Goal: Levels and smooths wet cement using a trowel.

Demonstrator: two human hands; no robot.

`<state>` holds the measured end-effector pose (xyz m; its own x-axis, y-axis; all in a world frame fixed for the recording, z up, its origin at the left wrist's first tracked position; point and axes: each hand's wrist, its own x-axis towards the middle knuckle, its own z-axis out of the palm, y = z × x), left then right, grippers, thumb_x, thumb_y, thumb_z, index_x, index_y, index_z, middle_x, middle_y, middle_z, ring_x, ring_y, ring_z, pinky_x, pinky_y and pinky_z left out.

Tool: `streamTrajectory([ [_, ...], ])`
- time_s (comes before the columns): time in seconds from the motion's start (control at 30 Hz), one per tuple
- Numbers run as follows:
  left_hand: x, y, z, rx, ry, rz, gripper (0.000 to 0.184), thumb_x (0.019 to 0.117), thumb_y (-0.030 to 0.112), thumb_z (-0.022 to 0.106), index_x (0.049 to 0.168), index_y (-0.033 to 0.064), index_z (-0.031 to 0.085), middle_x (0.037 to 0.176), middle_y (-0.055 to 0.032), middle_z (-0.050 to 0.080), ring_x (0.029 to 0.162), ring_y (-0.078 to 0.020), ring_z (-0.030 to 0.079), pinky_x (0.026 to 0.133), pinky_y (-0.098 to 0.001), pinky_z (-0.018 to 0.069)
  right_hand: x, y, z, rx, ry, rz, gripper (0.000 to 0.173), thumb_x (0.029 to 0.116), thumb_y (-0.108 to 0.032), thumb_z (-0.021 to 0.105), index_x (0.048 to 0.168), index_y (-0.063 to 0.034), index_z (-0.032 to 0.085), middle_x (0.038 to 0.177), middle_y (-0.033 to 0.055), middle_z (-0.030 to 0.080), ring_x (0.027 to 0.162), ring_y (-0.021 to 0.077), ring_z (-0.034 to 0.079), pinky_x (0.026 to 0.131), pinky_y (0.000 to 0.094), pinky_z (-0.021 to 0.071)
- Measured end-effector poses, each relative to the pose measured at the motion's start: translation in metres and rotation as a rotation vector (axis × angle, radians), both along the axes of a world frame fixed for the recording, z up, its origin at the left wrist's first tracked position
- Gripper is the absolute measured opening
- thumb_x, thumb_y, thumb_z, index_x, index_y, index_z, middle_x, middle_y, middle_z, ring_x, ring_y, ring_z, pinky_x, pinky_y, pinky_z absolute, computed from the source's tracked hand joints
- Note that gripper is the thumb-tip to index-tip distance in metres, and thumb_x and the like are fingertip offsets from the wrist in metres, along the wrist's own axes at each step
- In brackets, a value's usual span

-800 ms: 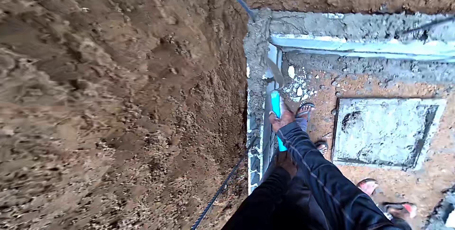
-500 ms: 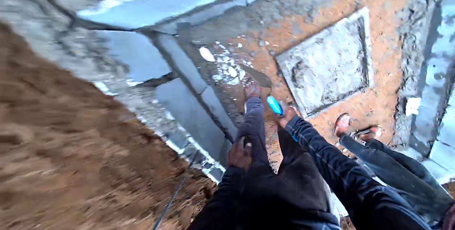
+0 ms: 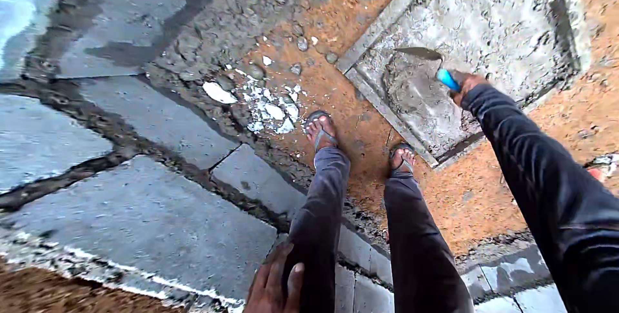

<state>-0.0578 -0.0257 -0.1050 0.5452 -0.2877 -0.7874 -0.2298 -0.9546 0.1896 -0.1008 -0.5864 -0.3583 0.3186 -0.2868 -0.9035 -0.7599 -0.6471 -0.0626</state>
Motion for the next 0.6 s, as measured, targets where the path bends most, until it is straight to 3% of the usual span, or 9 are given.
streamTrajectory([
  [0.03, 0.002, 0.0, 0.001, 0.0, 0.009, 0.009, 0.061, 0.1053, 0.05, 0.044, 0.143, 0.0038, 0.057, 0.15, -0.0214, 0.053, 0.14, -0.0368, 0.051, 0.115, -0.0546, 0.0422, 0.039, -0.013, 0.006, 0.159, 0.281, 0.102, 0.065, 0.1099, -0.021, 0.048, 0.167, -0.0196, 0.017, 0.168, 0.018, 0.03, 0.152, 0.0407, 0.034, 0.121, 0.0616, 0.0305],
  [0.07, 0.004, 0.0, 0.003, 0.004, 0.018, 0.013, 0.06, 0.1059, 0.049, 0.044, 0.142, 0.0028, 0.057, 0.15, -0.0224, 0.053, 0.14, -0.0363, 0.051, 0.116, -0.0533, 0.0425, 0.016, 0.002, -0.021, -0.035, -0.047, 0.12, 0.062, 0.0997, -0.015, 0.06, 0.159, -0.0167, 0.042, 0.151, 0.0248, 0.052, 0.133, 0.0493, 0.054, 0.104, 0.0717, 0.0432],
  [0.1, 0.005, -0.003, 0.004, 0.005, 0.029, 0.013, 0.059, 0.1063, 0.047, 0.044, 0.142, 0.0022, 0.057, 0.149, -0.0232, 0.053, 0.14, -0.036, 0.051, 0.116, -0.0526, 0.0423, 0.006, 0.009, -0.047, -0.065, -0.175, 0.106, 0.067, 0.0932, -0.014, 0.067, 0.156, -0.0173, 0.046, 0.145, 0.0281, 0.055, 0.124, 0.054, 0.058, 0.095, 0.0771, 0.0451],
  [0.23, 0.011, -0.017, 0.007, 0.038, 0.06, -0.003, 0.059, 0.1068, 0.047, 0.043, 0.143, 0.0031, 0.057, 0.149, -0.0233, 0.053, 0.14, -0.0354, 0.051, 0.116, -0.0535, 0.0414, -0.016, 0.037, -0.081, 0.059, -0.072, 0.057, 0.091, 0.0841, -0.011, 0.079, 0.162, -0.0237, 0.034, 0.156, 0.0236, 0.045, 0.131, 0.0537, 0.053, 0.099, 0.0787, 0.0424],
  [0.33, 0.012, -0.021, 0.006, 0.042, 0.059, -0.003, 0.059, 0.1065, 0.047, 0.043, 0.142, 0.0024, 0.057, 0.149, -0.0236, 0.053, 0.139, -0.0358, 0.052, 0.115, -0.0534, 0.0421, -0.048, 0.046, -0.067, 0.107, 0.002, 0.111, 0.088, 0.0862, -0.008, 0.077, 0.162, -0.024, 0.035, 0.157, 0.0215, 0.045, 0.127, 0.0532, 0.057, 0.096, 0.0786, 0.0438],
  [0.43, 0.014, -0.023, 0.004, 0.041, 0.091, -0.002, 0.058, 0.1073, 0.045, 0.043, 0.143, 0.0013, 0.056, 0.15, -0.0247, 0.052, 0.14, -0.0359, 0.051, 0.116, -0.0514, 0.0414, -0.089, 0.034, -0.046, 0.117, -0.01, 0.081, 0.073, 0.0954, -0.013, 0.069, 0.161, -0.0213, 0.038, 0.154, 0.0228, 0.048, 0.128, 0.0517, 0.057, 0.098, 0.0771, 0.0433],
  [0.53, 0.017, -0.02, 0.004, 0.034, 0.126, 0.019, 0.055, 0.1078, 0.043, 0.045, 0.144, 0.0022, 0.055, 0.15, -0.024, 0.051, 0.142, -0.0318, 0.048, 0.118, -0.0475, 0.0404, -0.165, 0.012, -0.052, 0.103, -0.29, -0.189, 0.056, 0.0964, -0.02, 0.069, 0.15, -0.0216, 0.054, 0.131, 0.0211, 0.067, 0.119, 0.0427, 0.066, 0.101, 0.0708, 0.0484],
  [0.6, 0.021, -0.021, 0.004, 0.042, 0.144, 0.032, 0.054, 0.1081, 0.042, 0.045, 0.145, 0.0037, 0.054, 0.152, -0.0226, 0.05, 0.144, -0.0291, 0.047, 0.119, -0.0456, 0.0401, -0.197, -0.007, -0.061, 0.085, -0.353, -0.381, 0.048, 0.1002, -0.03, 0.065, 0.147, -0.0213, 0.058, 0.122, 0.0213, 0.071, 0.11, 0.0392, 0.07, 0.098, 0.0665, 0.052],
])
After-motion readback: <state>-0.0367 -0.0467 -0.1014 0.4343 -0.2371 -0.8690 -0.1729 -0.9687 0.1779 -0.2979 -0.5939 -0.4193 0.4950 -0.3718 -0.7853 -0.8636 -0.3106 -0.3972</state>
